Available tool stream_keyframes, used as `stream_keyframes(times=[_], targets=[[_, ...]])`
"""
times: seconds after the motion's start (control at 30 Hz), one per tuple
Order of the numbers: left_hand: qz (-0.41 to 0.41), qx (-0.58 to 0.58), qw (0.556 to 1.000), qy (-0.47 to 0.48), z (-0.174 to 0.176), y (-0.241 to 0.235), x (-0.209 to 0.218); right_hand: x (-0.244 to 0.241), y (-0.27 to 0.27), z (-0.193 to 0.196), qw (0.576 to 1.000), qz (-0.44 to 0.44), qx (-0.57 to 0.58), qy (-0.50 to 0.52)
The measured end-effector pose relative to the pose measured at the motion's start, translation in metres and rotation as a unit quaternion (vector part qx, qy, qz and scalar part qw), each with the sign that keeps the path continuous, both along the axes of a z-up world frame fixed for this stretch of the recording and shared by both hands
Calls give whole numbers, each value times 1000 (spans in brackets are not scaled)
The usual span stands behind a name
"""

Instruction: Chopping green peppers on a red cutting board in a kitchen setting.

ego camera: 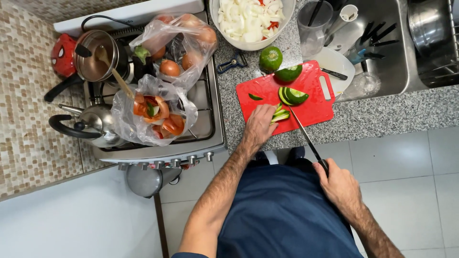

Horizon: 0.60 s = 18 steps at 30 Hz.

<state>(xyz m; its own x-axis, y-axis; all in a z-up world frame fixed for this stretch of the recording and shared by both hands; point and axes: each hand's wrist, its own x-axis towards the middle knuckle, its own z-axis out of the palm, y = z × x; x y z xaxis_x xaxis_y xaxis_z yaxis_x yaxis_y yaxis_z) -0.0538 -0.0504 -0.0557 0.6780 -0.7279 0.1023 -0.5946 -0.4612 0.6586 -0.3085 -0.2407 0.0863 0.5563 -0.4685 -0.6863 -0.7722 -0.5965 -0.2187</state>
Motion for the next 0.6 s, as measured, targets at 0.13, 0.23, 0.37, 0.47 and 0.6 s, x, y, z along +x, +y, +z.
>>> stream_keyframes(times=[0.13,0.23,0.37,0.47,0.6], targets=[[-16,-30,999,26,10,3,6,-1,9,-3,1000,-4,6,13],[-19,-43,998,42,13,7,7,1,11,-7,999,15,6,33],[-20,-48,998,42,12,10,9,5,12,-3,1000,13,7,21],[-16,-53,998,30,9,12,9,8,11,8,1000,10,0,16],[5,-62,998,5,-8,13,5,19,21,17,1000,12,18,10]])
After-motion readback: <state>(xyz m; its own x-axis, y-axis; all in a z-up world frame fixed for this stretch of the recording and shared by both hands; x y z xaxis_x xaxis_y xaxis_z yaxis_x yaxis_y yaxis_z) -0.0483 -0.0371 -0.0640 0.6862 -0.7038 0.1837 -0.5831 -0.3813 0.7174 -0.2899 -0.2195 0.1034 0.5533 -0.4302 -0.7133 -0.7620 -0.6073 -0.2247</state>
